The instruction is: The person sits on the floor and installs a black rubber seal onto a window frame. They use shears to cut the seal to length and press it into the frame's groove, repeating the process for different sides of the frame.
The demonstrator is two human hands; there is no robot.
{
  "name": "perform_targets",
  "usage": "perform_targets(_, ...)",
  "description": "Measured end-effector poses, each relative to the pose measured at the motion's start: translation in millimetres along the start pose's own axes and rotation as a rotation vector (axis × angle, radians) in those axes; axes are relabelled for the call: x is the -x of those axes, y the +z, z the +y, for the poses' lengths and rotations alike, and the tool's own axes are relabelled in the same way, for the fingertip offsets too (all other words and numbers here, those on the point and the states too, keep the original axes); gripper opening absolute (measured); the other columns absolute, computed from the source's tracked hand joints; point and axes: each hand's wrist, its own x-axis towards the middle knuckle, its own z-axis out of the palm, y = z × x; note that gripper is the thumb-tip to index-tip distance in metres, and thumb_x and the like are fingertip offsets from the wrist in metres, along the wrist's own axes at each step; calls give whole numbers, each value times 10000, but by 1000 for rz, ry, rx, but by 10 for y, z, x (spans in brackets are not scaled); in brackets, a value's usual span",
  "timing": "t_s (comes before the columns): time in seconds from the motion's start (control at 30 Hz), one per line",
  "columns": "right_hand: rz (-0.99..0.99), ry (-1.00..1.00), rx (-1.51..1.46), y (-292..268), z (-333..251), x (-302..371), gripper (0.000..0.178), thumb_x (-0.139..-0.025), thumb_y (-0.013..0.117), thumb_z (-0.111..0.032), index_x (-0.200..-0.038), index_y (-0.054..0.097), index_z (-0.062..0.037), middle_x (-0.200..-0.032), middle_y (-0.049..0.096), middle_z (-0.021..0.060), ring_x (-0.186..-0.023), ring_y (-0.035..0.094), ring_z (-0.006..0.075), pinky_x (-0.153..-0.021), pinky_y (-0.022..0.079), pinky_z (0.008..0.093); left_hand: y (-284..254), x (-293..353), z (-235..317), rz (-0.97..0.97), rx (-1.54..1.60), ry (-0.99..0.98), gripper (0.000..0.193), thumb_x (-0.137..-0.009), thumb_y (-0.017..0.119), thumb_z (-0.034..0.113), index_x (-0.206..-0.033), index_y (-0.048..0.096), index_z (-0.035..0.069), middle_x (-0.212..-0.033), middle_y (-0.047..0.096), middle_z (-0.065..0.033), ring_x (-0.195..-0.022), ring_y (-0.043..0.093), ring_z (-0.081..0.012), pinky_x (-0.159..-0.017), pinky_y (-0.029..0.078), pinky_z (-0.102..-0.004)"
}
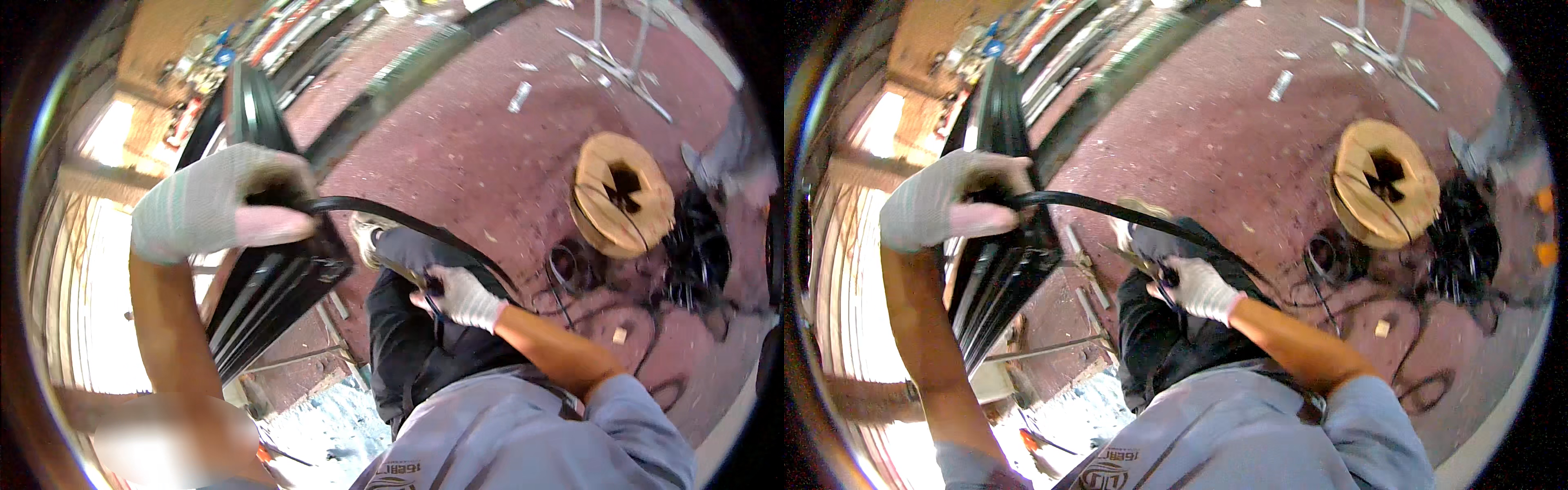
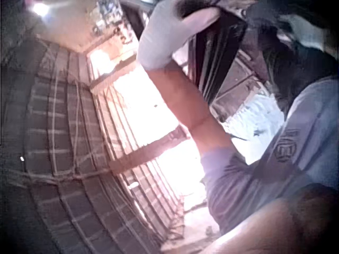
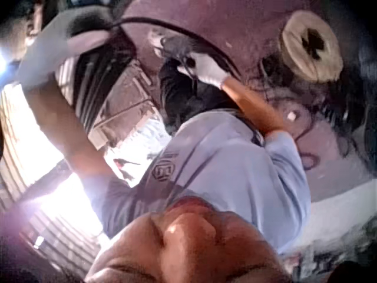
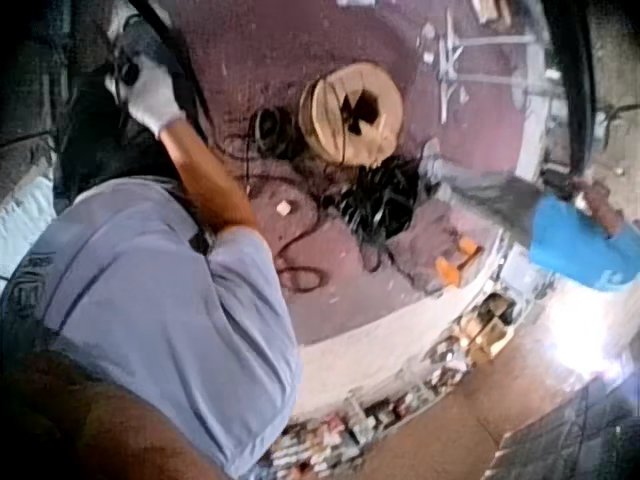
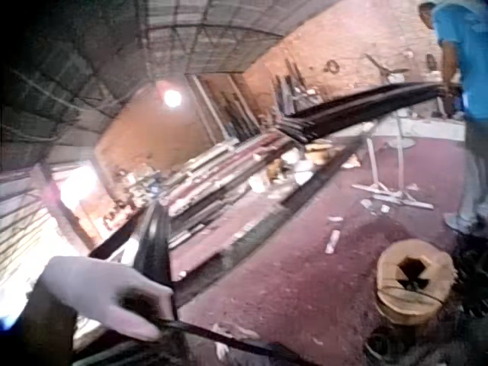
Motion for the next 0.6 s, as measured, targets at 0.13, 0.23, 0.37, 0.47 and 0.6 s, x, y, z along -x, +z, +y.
perform_targets(0.13, -40, -156, -93, 223, -197, 316, 534, -854, 794, -534, -900, 628, -29, -689, 660, 177, -631, 654, 338, -591, 485, 432, -147, -111, -25, -164, -141, -16, 438, -907, 701, 438, -968, 702, 4, -822, 695, -66, -805, 620, -148, -751, 515, -351)
perform_targets(0.23, -220, -119, -127, 77, -443, 624, 171, -927, 756, -172, -934, 639, -48, -720, 656, 40, -654, 604, 136, -638, 499, 320, -179, -201, -82, -276, 29, -64, 490, -939, 686, 481, -1015, 694, -3, -858, 692, -44, -815, 621, -139, -746, 521, -322)
perform_targets(0.37, -550, 328, -1105, 12, -659, 925, 69, -996, 589, -34, -1063, 584, -50, -811, 603, 35, -629, 580, 118, -579, 473, 243, -171, -104, -41, -344, 190, -68, 436, -928, 738, 422, -1054, 689, 8, -883, 676, -22, -830, 599, -107, -734, 516, -294)
perform_targets(0.47, -469, 47, -597, -153, -718, 1014, 154, -974, 623, -159, -1069, 601, -40, -769, 601, 74, -621, 597, 195, -584, 482, 300, -162, -302, -180, -343, 228, 77, 400, -926, 750, 396, -1053, 686, 22, -882, 676, -14, -824, 595, -103, -731, 512, -289)
perform_targets(0.6, -219, -128, -77, -270, -1059, 1088, 335, -887, 739, -294, -1069, 640, -31, -691, 635, 124, -610, 618, 290, -603, 493, 376, -89, -193, -308, -242, 352, 192, 385, -920, 761, 391, -1038, 684, 32, -880, 673, -5, -820, 590, -99, -735, 506, -283)
